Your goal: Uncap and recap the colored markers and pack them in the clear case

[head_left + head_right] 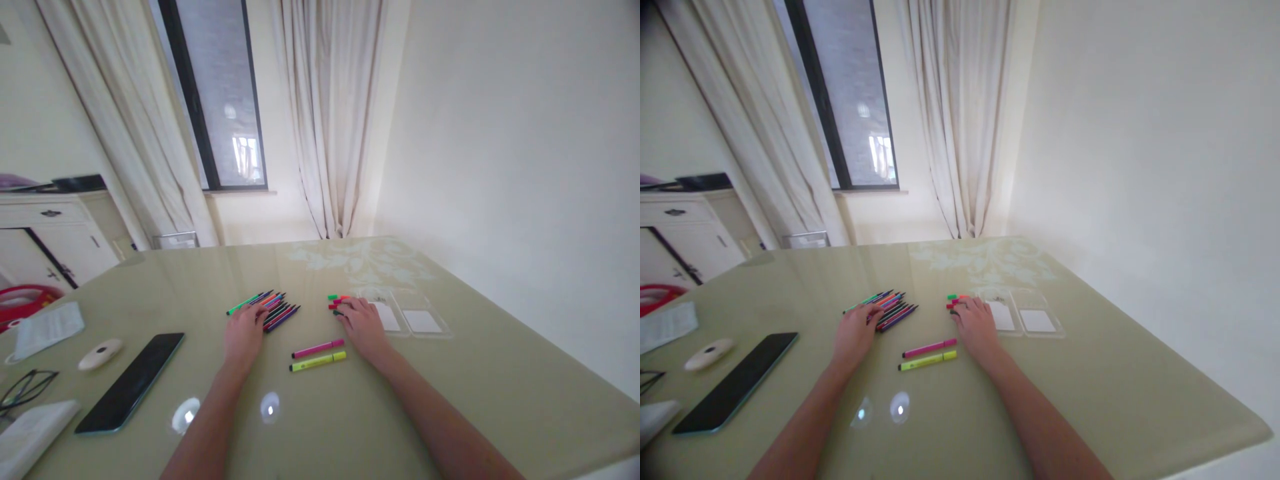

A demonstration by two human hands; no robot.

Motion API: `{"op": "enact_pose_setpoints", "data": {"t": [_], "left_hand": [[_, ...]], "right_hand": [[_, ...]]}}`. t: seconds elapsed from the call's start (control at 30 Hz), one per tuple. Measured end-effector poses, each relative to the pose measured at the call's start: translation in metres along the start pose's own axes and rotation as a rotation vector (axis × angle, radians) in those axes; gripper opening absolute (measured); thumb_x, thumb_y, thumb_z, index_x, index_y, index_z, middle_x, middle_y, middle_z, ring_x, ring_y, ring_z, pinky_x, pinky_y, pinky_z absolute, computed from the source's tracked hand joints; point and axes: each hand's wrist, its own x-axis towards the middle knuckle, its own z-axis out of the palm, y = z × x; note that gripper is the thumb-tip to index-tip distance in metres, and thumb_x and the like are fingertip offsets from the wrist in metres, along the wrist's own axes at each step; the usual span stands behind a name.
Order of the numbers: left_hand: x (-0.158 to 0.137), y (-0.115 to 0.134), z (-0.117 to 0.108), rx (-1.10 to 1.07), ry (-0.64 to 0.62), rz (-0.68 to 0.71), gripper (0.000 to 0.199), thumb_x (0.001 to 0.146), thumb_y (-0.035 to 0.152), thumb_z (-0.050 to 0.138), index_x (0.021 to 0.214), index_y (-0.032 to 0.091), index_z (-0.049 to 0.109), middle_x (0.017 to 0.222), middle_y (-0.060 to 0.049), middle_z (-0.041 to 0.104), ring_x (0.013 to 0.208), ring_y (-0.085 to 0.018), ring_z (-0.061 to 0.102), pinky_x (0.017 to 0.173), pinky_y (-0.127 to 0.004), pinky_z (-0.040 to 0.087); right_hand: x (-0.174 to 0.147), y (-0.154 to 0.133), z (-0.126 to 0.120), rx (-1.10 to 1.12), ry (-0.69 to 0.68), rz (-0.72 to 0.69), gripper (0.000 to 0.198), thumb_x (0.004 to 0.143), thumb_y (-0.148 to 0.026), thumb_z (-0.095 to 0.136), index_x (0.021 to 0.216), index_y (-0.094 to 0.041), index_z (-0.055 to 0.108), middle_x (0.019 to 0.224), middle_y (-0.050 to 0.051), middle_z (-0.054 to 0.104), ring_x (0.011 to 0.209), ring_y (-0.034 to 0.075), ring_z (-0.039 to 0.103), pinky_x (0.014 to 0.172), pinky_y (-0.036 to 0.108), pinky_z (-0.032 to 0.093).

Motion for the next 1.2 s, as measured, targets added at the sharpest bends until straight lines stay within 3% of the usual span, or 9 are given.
{"op": "enact_pose_setpoints", "data": {"t": [0.23,0.4,0.53,0.67,0.77,0.93,1.2], "left_hand": [[-0.003,0.005,-0.003,0.121,-0.079,0.026,0.022,0.095,0.028,0.056,0.090,0.025,0.078,0.100,-0.008,0.071,0.101,-0.030,0.063,0.093,-0.041,0.047],[-0.005,0.003,-0.003,0.152,-0.107,0.035,0.025,0.096,0.029,0.054,0.092,0.022,0.078,0.101,-0.010,0.069,0.100,-0.029,0.063,0.094,-0.042,0.048],[-0.006,0.001,-0.004,0.132,-0.104,0.050,0.018,0.092,0.025,0.059,0.090,0.022,0.077,0.101,-0.010,0.070,0.103,-0.030,0.063,0.095,-0.042,0.048],[-0.005,0.006,-0.004,0.060,-0.060,0.088,0.019,0.094,0.024,0.056,0.093,0.020,0.074,0.105,-0.012,0.071,0.106,-0.032,0.063,0.096,-0.046,0.048],[-0.005,0.019,-0.002,-0.041,-0.054,0.175,0.021,0.097,0.028,0.052,0.104,0.022,0.071,0.112,-0.008,0.073,0.109,-0.026,0.065,0.100,-0.039,0.048],[-0.013,0.040,0.003,-0.259,-0.078,0.339,0.019,0.098,0.029,0.053,0.102,0.023,0.071,0.105,-0.004,0.077,0.102,-0.024,0.069,0.095,-0.037,0.050],[-0.022,0.054,0.001,-0.343,-0.134,0.348,0.017,0.096,0.027,0.056,0.099,0.024,0.072,0.101,-0.005,0.077,0.098,-0.025,0.069,0.091,-0.039,0.049]], "right_hand": [[0.001,0.001,0.009,0.007,-0.003,0.016,0.009,0.092,-0.020,0.067,0.093,-0.024,0.075,0.122,0.007,0.069,0.115,0.028,0.057,0.096,0.042,0.041],[0.002,-0.001,0.008,0.081,0.013,0.048,0.008,0.093,-0.018,0.065,0.096,-0.022,0.072,0.116,0.007,0.073,0.112,0.027,0.060,0.095,0.042,0.040],[0.002,-0.002,0.005,0.253,0.038,0.063,0.009,0.095,-0.019,0.061,0.100,-0.022,0.068,0.103,0.006,0.076,0.099,0.024,0.067,0.089,0.040,0.044],[0.000,-0.005,0.003,0.498,0.086,0.043,0.008,0.095,-0.021,0.060,0.099,-0.023,0.067,0.101,0.005,0.076,0.093,0.022,0.069,0.084,0.035,0.050],[-0.001,-0.010,-0.002,0.637,0.128,0.044,0.012,0.095,-0.025,0.059,0.100,-0.023,0.069,0.103,0.005,0.076,0.090,0.019,0.069,0.078,0.031,0.053],[-0.001,-0.016,-0.012,0.685,0.172,0.041,0.016,0.095,-0.030,0.059,0.100,-0.023,0.073,0.102,0.005,0.076,0.081,0.017,0.067,0.071,0.028,0.052],[-0.002,-0.017,-0.010,0.703,0.133,0.004,0.014,0.095,-0.030,0.063,0.099,-0.024,0.075,0.100,0.005,0.077,0.085,0.019,0.069,0.073,0.029,0.053]]}}
